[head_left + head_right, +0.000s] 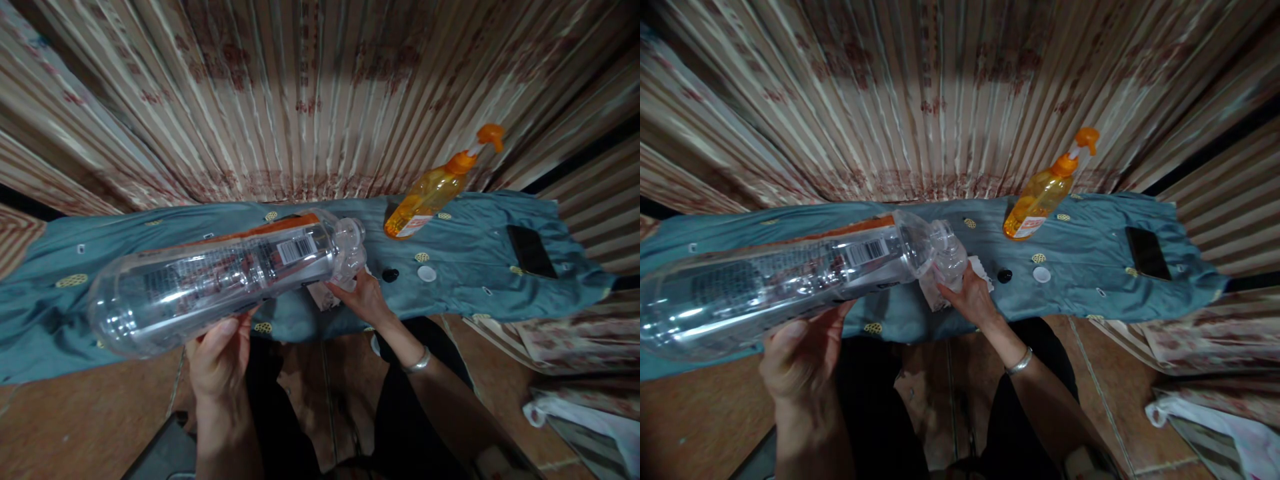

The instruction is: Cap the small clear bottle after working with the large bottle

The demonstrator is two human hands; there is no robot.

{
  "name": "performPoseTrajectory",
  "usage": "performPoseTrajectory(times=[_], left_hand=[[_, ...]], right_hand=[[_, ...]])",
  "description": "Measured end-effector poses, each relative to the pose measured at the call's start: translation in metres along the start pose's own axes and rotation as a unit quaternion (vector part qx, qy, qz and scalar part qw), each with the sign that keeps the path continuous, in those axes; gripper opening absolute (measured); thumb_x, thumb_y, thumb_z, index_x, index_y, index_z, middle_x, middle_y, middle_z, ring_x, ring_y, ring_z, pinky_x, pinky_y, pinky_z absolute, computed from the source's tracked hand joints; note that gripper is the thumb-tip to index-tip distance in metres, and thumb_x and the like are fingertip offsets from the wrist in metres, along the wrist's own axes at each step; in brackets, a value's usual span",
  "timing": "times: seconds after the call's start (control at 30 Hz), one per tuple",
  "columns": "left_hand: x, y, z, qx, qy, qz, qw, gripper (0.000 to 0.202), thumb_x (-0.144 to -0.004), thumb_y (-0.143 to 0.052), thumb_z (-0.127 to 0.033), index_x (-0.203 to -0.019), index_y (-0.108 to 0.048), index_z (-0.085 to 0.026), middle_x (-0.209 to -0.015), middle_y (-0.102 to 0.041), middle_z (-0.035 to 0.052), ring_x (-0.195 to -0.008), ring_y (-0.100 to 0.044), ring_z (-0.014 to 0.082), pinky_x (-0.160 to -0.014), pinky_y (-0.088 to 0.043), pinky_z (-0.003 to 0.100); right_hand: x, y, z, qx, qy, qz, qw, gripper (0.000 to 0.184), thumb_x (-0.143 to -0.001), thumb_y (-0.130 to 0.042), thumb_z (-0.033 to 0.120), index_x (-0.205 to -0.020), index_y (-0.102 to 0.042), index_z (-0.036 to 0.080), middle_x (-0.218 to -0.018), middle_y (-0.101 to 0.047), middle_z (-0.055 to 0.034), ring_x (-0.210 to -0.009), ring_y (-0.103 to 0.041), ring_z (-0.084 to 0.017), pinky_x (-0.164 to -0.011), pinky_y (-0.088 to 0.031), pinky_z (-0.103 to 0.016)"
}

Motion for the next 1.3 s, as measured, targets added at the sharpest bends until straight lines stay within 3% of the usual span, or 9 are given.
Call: performPoseTrajectory(times=[0.2, 0.3, 0.5, 0.6, 0.73, 0.8, 1.2, 1.3], left_hand=[[-0.0005, 0.0011, 0.0003, 0.001, -0.014, 0.004, 1.000, 0.039, -0.042, -0.094, -0.035, -0.070, -0.070, -0.023, -0.082, -0.074, 0.0018, -0.091, -0.071, 0.0256, -0.076, -0.063, 0.037], [-0.0005, 0.0015, 0.0007, 0.001, -0.007, 0.004, 1.000, 0.043, -0.043, -0.094, -0.036, -0.077, -0.072, -0.024, -0.080, -0.073, 0.0021, -0.091, -0.071, 0.0258, -0.075, -0.063, 0.036], [0.0001, 0.0008, -0.0001, -0.007, -0.010, 0.018, 1.000, 0.058, -0.047, -0.093, -0.037, -0.100, -0.073, -0.029, -0.090, -0.075, 0.0029, -0.098, -0.070, 0.0290, -0.087, -0.060, 0.047], [0.0001, 0.0008, 0.0001, -0.008, -0.004, 0.012, 1.000, 0.054, -0.045, -0.093, -0.038, -0.094, -0.073, -0.028, -0.089, -0.075, 0.0024, -0.095, -0.070, 0.0271, -0.086, -0.060, 0.046], [0.0000, 0.0003, 0.0004, -0.005, -0.012, 0.004, 1.000, 0.038, -0.043, -0.093, -0.037, -0.068, -0.068, -0.023, -0.081, -0.074, 0.0019, -0.092, -0.070, 0.0259, -0.083, -0.061, 0.043], [0.0000, 0.0000, 0.0004, -0.007, -0.011, 0.007, 1.000, 0.037, -0.043, -0.093, -0.037, -0.063, -0.066, -0.022, -0.079, -0.073, 0.0022, -0.093, -0.070, 0.0266, -0.082, -0.062, 0.042], [0.0001, 0.0028, 0.0013, 0.005, -0.014, 0.010, 1.000, 0.033, -0.046, -0.093, -0.033, -0.065, -0.067, -0.023, -0.072, -0.071, 0.0005, -0.094, -0.071, 0.0264, -0.086, -0.061, 0.043], [0.0006, 0.0009, 0.0008, -0.005, -0.007, 0.012, 1.000, 0.037, -0.046, -0.093, -0.037, -0.072, -0.070, -0.024, -0.079, -0.073, 0.0014, -0.094, -0.071, 0.0268, -0.084, -0.061, 0.043]], right_hand=[[0.0001, -0.0003, -0.0009, -0.001, -0.003, -0.004, 1.000, 0.057, -0.077, -0.075, 0.046, -0.122, -0.055, 0.017, -0.105, -0.077, -0.0128, -0.096, -0.074, -0.031, -0.080, -0.060, -0.042], [0.0001, -0.0004, -0.0014, -0.003, 0.000, -0.003, 1.000, 0.057, -0.077, -0.075, 0.046, -0.122, -0.055, 0.017, -0.105, -0.077, -0.0127, -0.095, -0.075, -0.031, -0.080, -0.060, -0.042], [-0.0002, -0.0006, -0.0012, -0.002, -0.008, 0.000, 1.000, 0.057, -0.077, -0.075, 0.047, -0.122, -0.055, 0.018, -0.104, -0.077, -0.0125, -0.095, -0.075, -0.031, -0.081, -0.060, -0.044], [-0.0002, -0.0004, -0.0005, -0.007, -0.013, 0.002, 1.000, 0.057, -0.077, -0.074, 0.047, -0.122, -0.056, 0.018, -0.104, -0.077, -0.0122, -0.094, -0.075, -0.032, -0.081, -0.060, -0.045], [-0.0002, 0.0005, 0.0003, -0.007, -0.011, 0.002, 1.000, 0.059, -0.076, -0.074, 0.047, -0.124, -0.055, 0.019, -0.105, -0.077, -0.0123, -0.094, -0.074, -0.032, -0.081, -0.060, -0.045], [-0.0002, 0.0008, 0.0005, -0.006, -0.008, 0.004, 1.000, 0.060, -0.077, -0.074, 0.047, -0.125, -0.054, 0.018, -0.105, -0.077, -0.0121, -0.095, -0.074, -0.032, -0.081, -0.060, -0.044], [0.0004, -0.0001, -0.0002, -0.004, -0.002, 0.000, 1.000, 0.058, -0.077, -0.075, 0.044, -0.124, -0.055, 0.017, -0.106, -0.076, -0.0136, -0.097, -0.074, -0.031, -0.082, -0.060, -0.043], [0.0006, -0.0006, -0.0008, -0.005, -0.004, -0.001, 1.000, 0.057, -0.077, -0.075, 0.046, -0.123, -0.055, 0.018, -0.105, -0.076, -0.0128, -0.096, -0.074, -0.031, -0.081, -0.060, -0.043]])
Point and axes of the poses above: each hand's wrist, its own x-axis away from the middle knuckle, its own y-axis out of the back of the hand, z = x × y, the point moved 1 cm from there along -x, towards the middle knuckle
